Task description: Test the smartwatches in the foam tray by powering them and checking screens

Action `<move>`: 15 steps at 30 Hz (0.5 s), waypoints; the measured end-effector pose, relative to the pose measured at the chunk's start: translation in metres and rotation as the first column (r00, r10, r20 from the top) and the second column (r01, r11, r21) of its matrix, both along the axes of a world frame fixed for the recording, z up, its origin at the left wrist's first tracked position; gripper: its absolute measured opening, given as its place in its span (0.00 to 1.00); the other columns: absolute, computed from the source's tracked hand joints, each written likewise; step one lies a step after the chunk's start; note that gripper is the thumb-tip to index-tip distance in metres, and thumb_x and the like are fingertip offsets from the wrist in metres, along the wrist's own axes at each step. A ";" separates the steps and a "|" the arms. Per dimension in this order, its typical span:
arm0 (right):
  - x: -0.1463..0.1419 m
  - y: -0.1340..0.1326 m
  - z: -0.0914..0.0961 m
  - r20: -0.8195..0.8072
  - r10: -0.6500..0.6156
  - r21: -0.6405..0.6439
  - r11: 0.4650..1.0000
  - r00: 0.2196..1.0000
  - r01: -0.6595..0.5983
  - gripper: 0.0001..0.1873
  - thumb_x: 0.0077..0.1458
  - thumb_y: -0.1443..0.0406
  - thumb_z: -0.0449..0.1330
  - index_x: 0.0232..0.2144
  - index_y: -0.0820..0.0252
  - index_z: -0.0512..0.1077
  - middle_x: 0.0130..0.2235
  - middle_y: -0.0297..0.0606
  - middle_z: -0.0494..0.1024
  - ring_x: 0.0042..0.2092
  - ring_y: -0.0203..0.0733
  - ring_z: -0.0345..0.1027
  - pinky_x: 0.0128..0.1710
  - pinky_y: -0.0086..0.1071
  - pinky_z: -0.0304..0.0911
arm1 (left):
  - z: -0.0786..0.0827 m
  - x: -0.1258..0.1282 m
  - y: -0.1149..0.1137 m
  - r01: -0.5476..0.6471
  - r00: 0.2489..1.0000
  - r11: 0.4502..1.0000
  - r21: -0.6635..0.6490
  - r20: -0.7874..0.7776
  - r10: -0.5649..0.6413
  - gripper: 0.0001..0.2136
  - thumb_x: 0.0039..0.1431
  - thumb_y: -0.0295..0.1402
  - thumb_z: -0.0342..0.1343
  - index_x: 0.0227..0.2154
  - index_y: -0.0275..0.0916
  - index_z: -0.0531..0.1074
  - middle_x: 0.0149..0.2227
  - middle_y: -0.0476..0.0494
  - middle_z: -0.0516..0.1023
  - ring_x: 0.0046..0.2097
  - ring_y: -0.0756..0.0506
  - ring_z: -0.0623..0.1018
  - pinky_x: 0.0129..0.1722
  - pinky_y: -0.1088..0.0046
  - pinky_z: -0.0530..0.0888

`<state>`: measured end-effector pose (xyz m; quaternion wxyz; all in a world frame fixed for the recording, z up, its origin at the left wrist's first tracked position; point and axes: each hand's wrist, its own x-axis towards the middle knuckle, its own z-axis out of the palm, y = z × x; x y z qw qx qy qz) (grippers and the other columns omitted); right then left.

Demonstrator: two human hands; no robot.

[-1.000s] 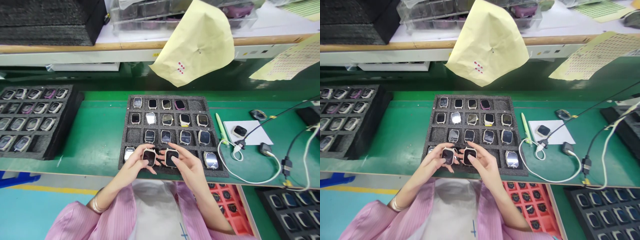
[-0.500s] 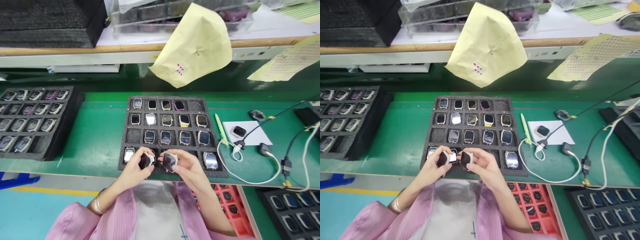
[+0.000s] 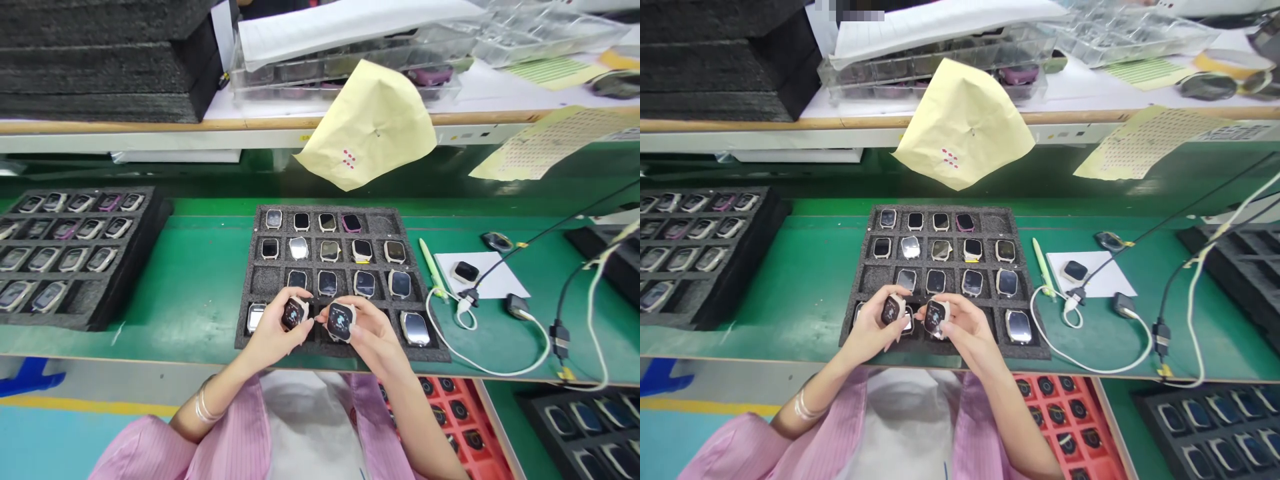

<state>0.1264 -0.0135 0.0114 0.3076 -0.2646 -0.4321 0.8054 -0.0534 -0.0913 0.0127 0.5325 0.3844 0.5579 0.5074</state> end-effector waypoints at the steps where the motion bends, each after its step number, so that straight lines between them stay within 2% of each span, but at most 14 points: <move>1: 0.001 -0.001 -0.002 0.009 -0.004 0.007 1.000 1.000 0.004 0.20 0.47 0.57 0.69 0.43 0.53 0.73 0.39 0.42 0.81 0.42 0.53 0.76 0.48 0.50 0.66 | 0.000 0.001 -0.002 -0.005 1.000 1.000 0.006 -0.010 0.005 0.16 0.56 0.30 0.56 0.47 0.42 0.63 0.27 0.56 0.64 0.18 0.56 0.65 0.16 0.81 0.61; 5: 0.007 -0.010 -0.003 0.031 -0.022 0.028 0.999 0.999 0.021 0.20 0.45 0.57 0.70 0.41 0.53 0.74 0.37 0.40 0.81 0.38 0.51 0.77 0.46 0.47 0.68 | 0.005 0.003 -0.014 0.016 0.996 0.998 0.064 -0.084 -0.011 0.15 0.55 0.26 0.54 0.45 0.42 0.64 0.29 0.55 0.65 0.21 0.55 0.64 0.21 0.80 0.63; 10: 0.011 -0.032 0.007 0.041 -0.034 0.056 0.998 0.999 0.032 0.20 0.45 0.60 0.71 0.42 0.54 0.74 0.37 0.40 0.81 0.39 0.50 0.77 0.44 0.43 0.70 | 0.014 0.008 -0.034 0.050 0.982 0.986 0.156 -0.186 -0.020 0.13 0.52 0.23 0.54 0.41 0.40 0.66 0.31 0.52 0.66 0.30 0.51 0.67 0.31 0.76 0.65; 15: 0.015 -0.068 0.012 0.012 -0.040 0.087 0.995 0.999 0.039 0.20 0.45 0.59 0.71 0.41 0.55 0.75 0.36 0.40 0.80 0.38 0.50 0.77 0.44 0.43 0.70 | 0.014 0.017 -0.067 0.024 0.978 0.977 0.212 -0.205 0.020 0.14 0.51 0.24 0.54 0.41 0.40 0.66 0.29 0.53 0.65 0.29 0.51 0.66 0.30 0.76 0.63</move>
